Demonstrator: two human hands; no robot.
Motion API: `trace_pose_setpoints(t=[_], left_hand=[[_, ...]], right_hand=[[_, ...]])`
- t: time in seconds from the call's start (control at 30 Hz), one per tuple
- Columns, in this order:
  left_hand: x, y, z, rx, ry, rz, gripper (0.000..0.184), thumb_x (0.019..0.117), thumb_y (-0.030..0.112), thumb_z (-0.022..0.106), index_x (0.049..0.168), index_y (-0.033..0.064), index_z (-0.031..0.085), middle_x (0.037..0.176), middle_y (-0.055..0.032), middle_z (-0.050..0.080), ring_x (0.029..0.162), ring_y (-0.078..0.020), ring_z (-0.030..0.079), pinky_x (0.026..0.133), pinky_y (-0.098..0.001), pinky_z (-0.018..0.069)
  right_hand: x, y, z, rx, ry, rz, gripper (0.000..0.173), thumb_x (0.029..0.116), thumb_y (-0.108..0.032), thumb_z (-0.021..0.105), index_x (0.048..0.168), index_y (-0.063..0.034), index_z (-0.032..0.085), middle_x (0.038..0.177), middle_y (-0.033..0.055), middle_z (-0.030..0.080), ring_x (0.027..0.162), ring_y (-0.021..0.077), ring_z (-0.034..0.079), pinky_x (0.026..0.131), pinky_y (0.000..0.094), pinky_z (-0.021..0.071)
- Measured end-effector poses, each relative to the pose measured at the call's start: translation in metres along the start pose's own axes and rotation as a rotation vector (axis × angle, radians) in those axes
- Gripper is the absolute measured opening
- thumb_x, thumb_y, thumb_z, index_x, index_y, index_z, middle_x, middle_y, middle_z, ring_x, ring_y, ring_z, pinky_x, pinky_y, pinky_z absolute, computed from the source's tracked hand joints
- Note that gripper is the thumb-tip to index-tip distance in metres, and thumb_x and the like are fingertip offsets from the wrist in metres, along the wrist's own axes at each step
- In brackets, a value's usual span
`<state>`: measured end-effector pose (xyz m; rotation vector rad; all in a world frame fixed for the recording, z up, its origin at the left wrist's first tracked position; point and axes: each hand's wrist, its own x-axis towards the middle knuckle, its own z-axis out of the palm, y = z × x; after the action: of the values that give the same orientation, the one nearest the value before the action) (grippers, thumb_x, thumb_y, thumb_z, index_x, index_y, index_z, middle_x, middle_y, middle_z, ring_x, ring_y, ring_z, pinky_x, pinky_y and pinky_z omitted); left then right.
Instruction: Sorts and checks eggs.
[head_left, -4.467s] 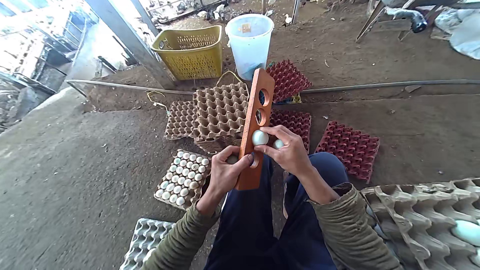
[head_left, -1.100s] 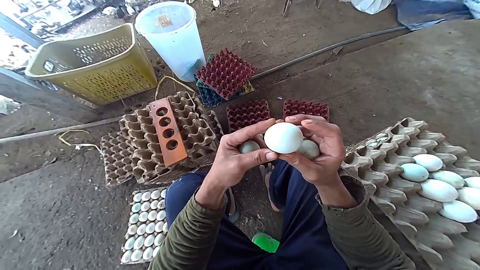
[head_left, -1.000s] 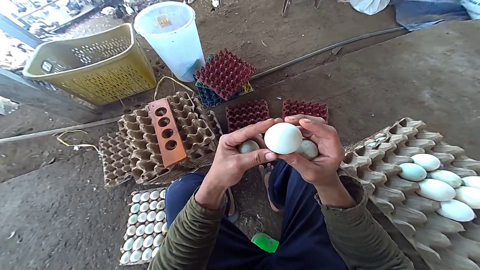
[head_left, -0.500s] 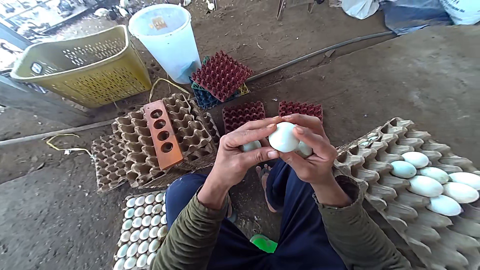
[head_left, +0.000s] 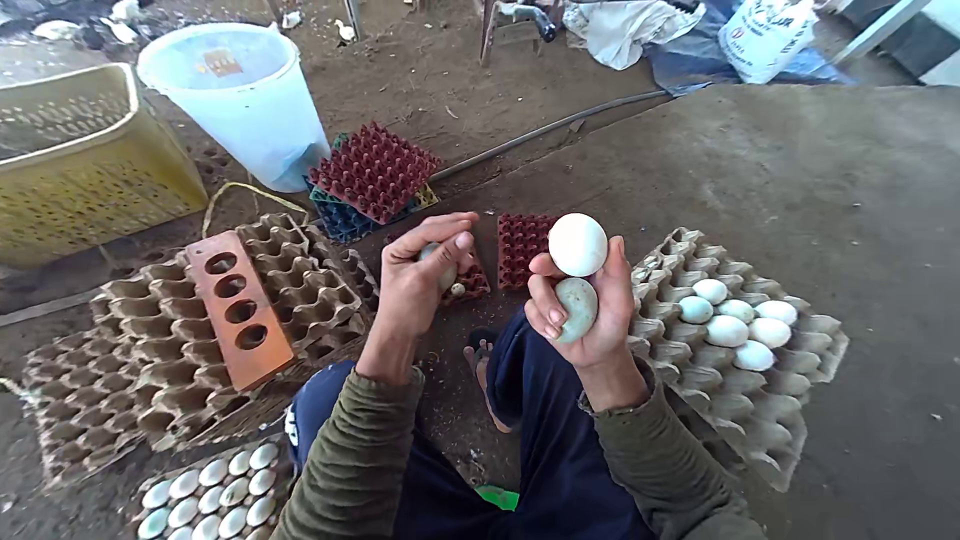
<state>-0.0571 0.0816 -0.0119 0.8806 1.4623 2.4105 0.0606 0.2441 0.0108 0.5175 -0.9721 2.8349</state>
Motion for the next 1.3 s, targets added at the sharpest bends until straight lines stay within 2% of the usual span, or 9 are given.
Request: trace_pose_setpoints(t=[0.27, 0.43, 0.67, 0.73, 0.8, 0.93, 1.03, 1.13, 1.3], left_hand=[[0.017, -0.027, 0.022, -0.08, 0.035, -0.047, 0.017, 0.1009, 0.013, 0.061, 0.108, 0.016, 0.075, 0.106, 0.0032, 0.074, 0.073, -0.0026, 0.066, 0.066, -0.018, 0.0562], [0.026, -0.042, 0.034, -0.094, 0.049, -0.1, 0.017, 0.1036, 0.017, 0.056, 0.108, 0.0174, 0.072, 0.108, 0.0048, 0.072, 0.072, -0.0026, 0.065, 0.064, -0.0177, 0.0559], [0.03, -0.053, 0.036, -0.113, 0.124, -0.223, 0.013, 0.1052, 0.024, 0.052, 0.111, 0.0229, 0.063, 0.105, 0.007, 0.07, 0.072, -0.005, 0.065, 0.062, -0.0199, 0.0564], [0.029, -0.048, 0.034, -0.118, 0.133, -0.219, 0.012, 0.1054, 0.026, 0.052, 0.111, 0.0239, 0.063, 0.103, 0.0071, 0.07, 0.072, -0.0054, 0.066, 0.062, -0.0204, 0.0568], [0.028, -0.047, 0.033, -0.133, 0.124, -0.23, 0.012, 0.1053, 0.025, 0.052, 0.112, 0.0245, 0.062, 0.101, 0.0074, 0.069, 0.074, -0.0055, 0.066, 0.064, -0.0208, 0.0572], [0.027, -0.045, 0.034, -0.146, 0.138, -0.241, 0.011, 0.1046, 0.025, 0.053, 0.111, 0.0256, 0.062, 0.095, 0.0083, 0.068, 0.072, -0.0051, 0.066, 0.063, -0.0207, 0.0575], [0.025, -0.046, 0.032, -0.147, 0.142, -0.236, 0.012, 0.1051, 0.024, 0.053, 0.11, 0.0241, 0.063, 0.094, 0.0075, 0.069, 0.071, -0.0053, 0.066, 0.062, -0.0207, 0.0577], [0.025, -0.047, 0.034, -0.127, 0.15, -0.257, 0.012, 0.105, 0.024, 0.053, 0.11, 0.0249, 0.064, 0.091, 0.0079, 0.068, 0.07, -0.0051, 0.065, 0.063, -0.0207, 0.0571], [0.026, -0.045, 0.028, -0.087, 0.191, -0.289, 0.012, 0.1052, 0.024, 0.052, 0.108, 0.025, 0.063, 0.088, 0.0083, 0.065, 0.068, -0.005, 0.064, 0.062, -0.0215, 0.0569]], right_hand=[[-0.041, -0.027, 0.016, 0.207, 0.054, -0.096, 0.051, 0.1019, -0.053, 0.052, 0.124, -0.0097, 0.066, 0.109, 0.0129, 0.074, 0.066, 0.0109, 0.069, 0.058, 0.0215, 0.0546], [-0.079, -0.053, 0.022, 0.182, 0.147, -0.125, 0.053, 0.1018, -0.053, 0.051, 0.127, -0.0088, 0.064, 0.107, 0.0146, 0.074, 0.064, 0.0111, 0.068, 0.057, 0.021, 0.0545], [-0.159, -0.175, 0.012, -0.575, 0.643, -0.289, 0.059, 0.106, -0.054, 0.022, 0.121, -0.0141, 0.062, 0.098, 0.006, 0.075, 0.056, 0.0086, 0.063, 0.047, 0.0212, 0.0523], [-0.176, -0.217, 0.008, -0.86, 0.811, -0.283, 0.06, 0.107, -0.049, 0.017, 0.111, -0.0161, 0.067, 0.092, 0.0017, 0.076, 0.055, 0.0072, 0.063, 0.047, 0.0215, 0.0516], [-0.189, -0.244, 0.002, -0.999, 0.943, -0.206, 0.048, 0.1082, -0.042, 0.022, 0.112, -0.0174, 0.063, 0.095, 0.0033, 0.076, 0.055, 0.0089, 0.063, 0.047, 0.0224, 0.0514], [-0.196, -0.258, -0.007, -1.131, 1.061, 0.014, 0.031, 0.1058, -0.03, 0.043, 0.133, -0.0172, 0.05, 0.099, 0.0081, 0.073, 0.054, 0.0116, 0.062, 0.045, 0.0234, 0.0513], [-0.186, -0.256, -0.018, -1.402, 1.071, 0.192, 0.033, 0.1022, -0.017, 0.058, 0.135, -0.0126, 0.055, 0.091, 0.0065, 0.069, 0.053, 0.0114, 0.06, 0.046, 0.0265, 0.0537], [-0.173, -0.265, -0.043, -1.53, 1.085, 0.396, 0.039, 0.1012, -0.019, 0.064, 0.137, -0.0114, 0.053, 0.09, 0.0097, 0.067, 0.054, 0.0143, 0.059, 0.049, 0.0303, 0.053], [-0.156, -0.259, -0.053, -1.597, 0.914, 0.633, 0.037, 0.0953, -0.017, 0.071, 0.125, -0.0051, 0.054, 0.093, 0.0095, 0.067, 0.057, 0.0159, 0.059, 0.052, 0.0328, 0.0525]])
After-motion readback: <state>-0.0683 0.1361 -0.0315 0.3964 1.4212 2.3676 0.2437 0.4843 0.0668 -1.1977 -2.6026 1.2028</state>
